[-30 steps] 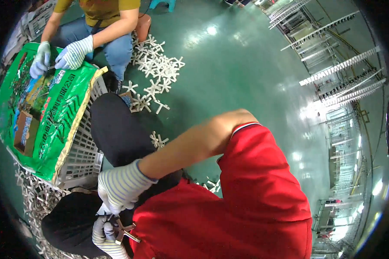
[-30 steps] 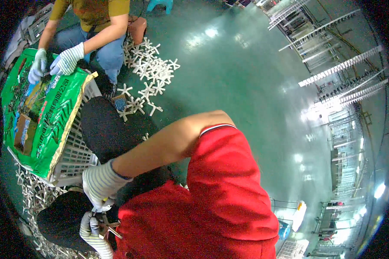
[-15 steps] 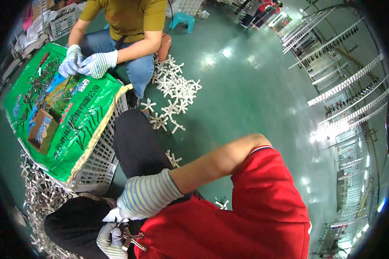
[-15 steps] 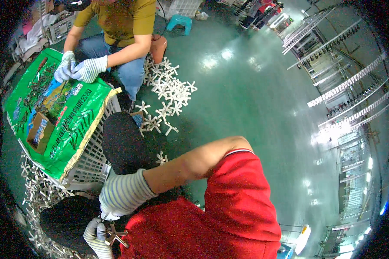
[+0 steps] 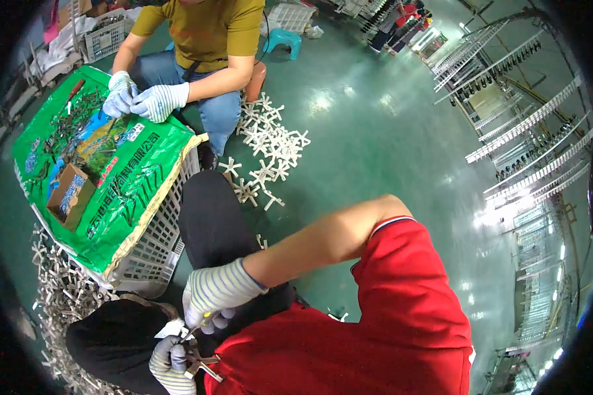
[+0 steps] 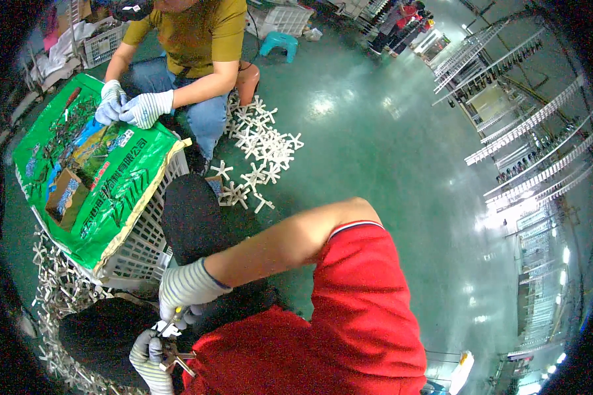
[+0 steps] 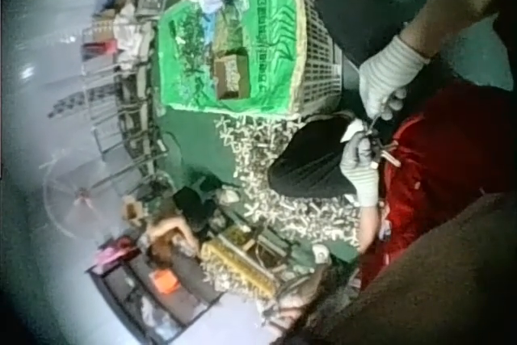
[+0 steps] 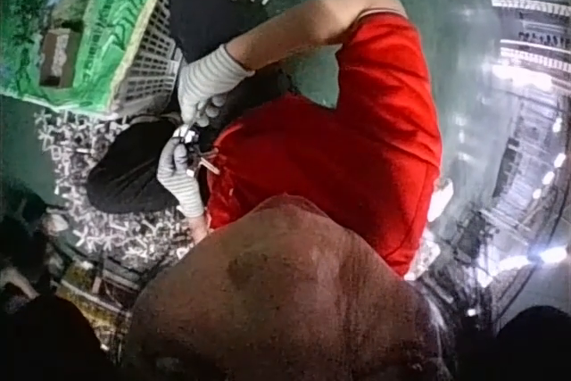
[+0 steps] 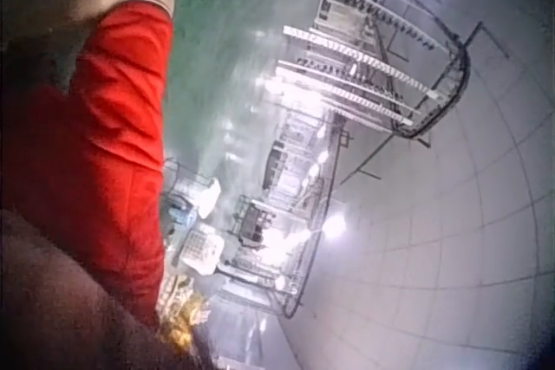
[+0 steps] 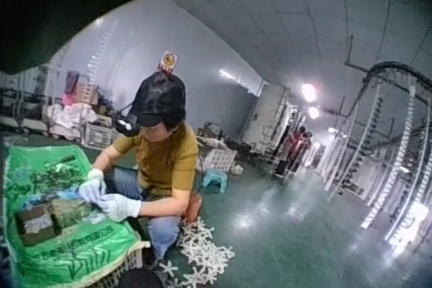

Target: The person assembles small white plastic components by hand, using a screwdriver to secure them with screws.

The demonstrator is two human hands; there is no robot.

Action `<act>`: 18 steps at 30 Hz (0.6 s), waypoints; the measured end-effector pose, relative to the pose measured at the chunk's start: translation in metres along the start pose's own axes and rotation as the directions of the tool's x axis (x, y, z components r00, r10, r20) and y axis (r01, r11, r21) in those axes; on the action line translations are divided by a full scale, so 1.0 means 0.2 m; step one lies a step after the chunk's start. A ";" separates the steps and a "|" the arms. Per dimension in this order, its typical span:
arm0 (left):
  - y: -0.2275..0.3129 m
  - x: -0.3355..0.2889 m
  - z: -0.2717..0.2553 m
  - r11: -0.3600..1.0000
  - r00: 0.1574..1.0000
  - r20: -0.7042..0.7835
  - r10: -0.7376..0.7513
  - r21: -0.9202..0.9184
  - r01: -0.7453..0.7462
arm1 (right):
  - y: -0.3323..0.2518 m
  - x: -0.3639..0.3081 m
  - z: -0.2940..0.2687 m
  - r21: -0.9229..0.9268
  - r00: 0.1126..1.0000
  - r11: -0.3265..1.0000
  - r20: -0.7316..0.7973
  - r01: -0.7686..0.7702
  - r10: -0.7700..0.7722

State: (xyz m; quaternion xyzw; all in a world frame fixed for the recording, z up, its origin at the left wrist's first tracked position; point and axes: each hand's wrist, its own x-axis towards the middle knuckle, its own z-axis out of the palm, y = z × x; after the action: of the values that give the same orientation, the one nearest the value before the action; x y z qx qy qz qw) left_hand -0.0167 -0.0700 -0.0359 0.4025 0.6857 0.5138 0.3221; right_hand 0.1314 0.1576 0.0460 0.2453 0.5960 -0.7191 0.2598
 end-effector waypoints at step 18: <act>0.16 -0.05 -0.15 0.855 0.870 0.305 -0.387 -0.235 0.463 | 0.08 -0.07 0.18 -0.980 0.698 -0.032 0.161 0.195 -0.698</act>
State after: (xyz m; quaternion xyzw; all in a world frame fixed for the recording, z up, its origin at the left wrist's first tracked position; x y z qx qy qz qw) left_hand -0.0300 -0.0868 0.0025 0.2468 0.6262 0.4732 0.5684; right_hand 0.1503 0.1216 0.0499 -0.0587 0.9881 -0.1391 -0.0293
